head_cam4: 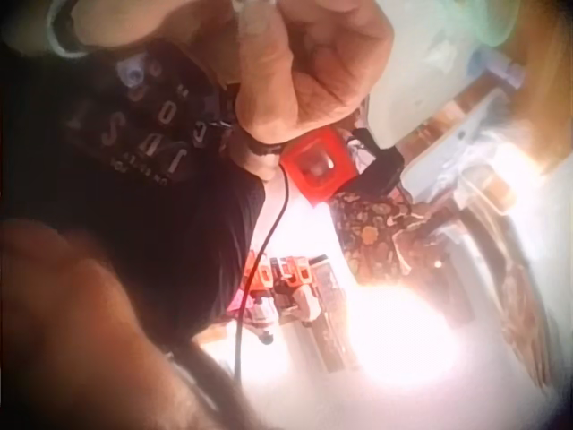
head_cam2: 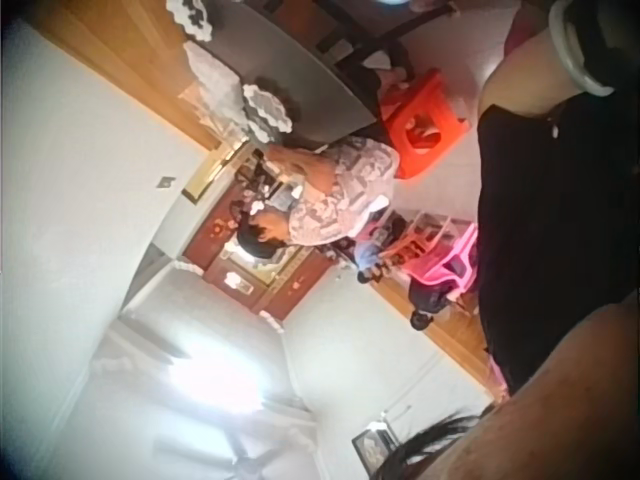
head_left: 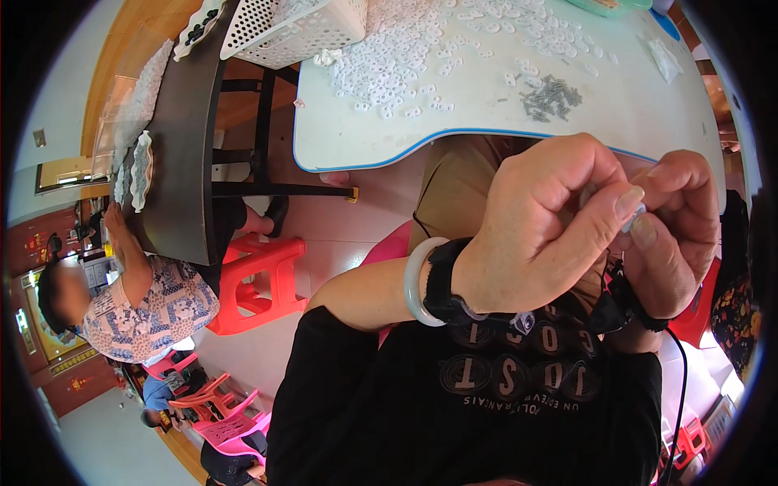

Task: Manually assembling small white plastic components by inserting metal pins into them at a factory workstation.

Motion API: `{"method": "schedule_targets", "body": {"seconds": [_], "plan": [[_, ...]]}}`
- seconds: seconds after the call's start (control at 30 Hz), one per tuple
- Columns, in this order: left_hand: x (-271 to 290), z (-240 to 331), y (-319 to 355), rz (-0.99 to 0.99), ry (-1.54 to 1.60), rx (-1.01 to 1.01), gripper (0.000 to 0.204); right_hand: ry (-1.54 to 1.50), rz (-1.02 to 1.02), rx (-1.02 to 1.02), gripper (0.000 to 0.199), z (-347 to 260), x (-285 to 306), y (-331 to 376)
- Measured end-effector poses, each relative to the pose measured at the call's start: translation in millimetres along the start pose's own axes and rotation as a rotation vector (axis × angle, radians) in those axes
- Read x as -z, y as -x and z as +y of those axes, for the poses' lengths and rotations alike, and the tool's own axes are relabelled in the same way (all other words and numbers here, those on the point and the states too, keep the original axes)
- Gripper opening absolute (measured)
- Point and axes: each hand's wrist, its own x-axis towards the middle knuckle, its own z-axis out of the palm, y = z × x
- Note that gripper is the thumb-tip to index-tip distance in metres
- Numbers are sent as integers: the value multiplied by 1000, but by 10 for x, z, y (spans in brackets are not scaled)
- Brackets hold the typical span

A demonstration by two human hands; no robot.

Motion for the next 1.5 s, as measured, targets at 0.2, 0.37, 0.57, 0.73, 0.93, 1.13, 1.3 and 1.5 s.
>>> {"method": "schedule_targets", "body": {"seconds": [0.2,0.37,0.57,0.73,0.93,1.13,1.3,1.5], "plan": [[16,36,-7,2,-13,46,13,15,-29,42,35,-12,8,2],[13,20,2,-13,-22,29,13,82,-66,81,31,21,21,12],[42,11,-20,-42,-201,-72,11,159,-54,50,28,-22,31,25],[119,-12,-103,-94,-481,-349,14,233,-54,80,25,-25,18,15],[151,-15,-148,-149,-636,-507,16,295,8,86,24,-2,-43,58],[137,-83,-118,-78,-571,-414,14,236,60,72,23,52,-92,55],[74,-3,-61,-38,-370,-170,14,182,29,49,21,34,-77,31],[110,26,-99,-112,-315,-149,14,-118,-63,-50,19,99,1,3]]}}
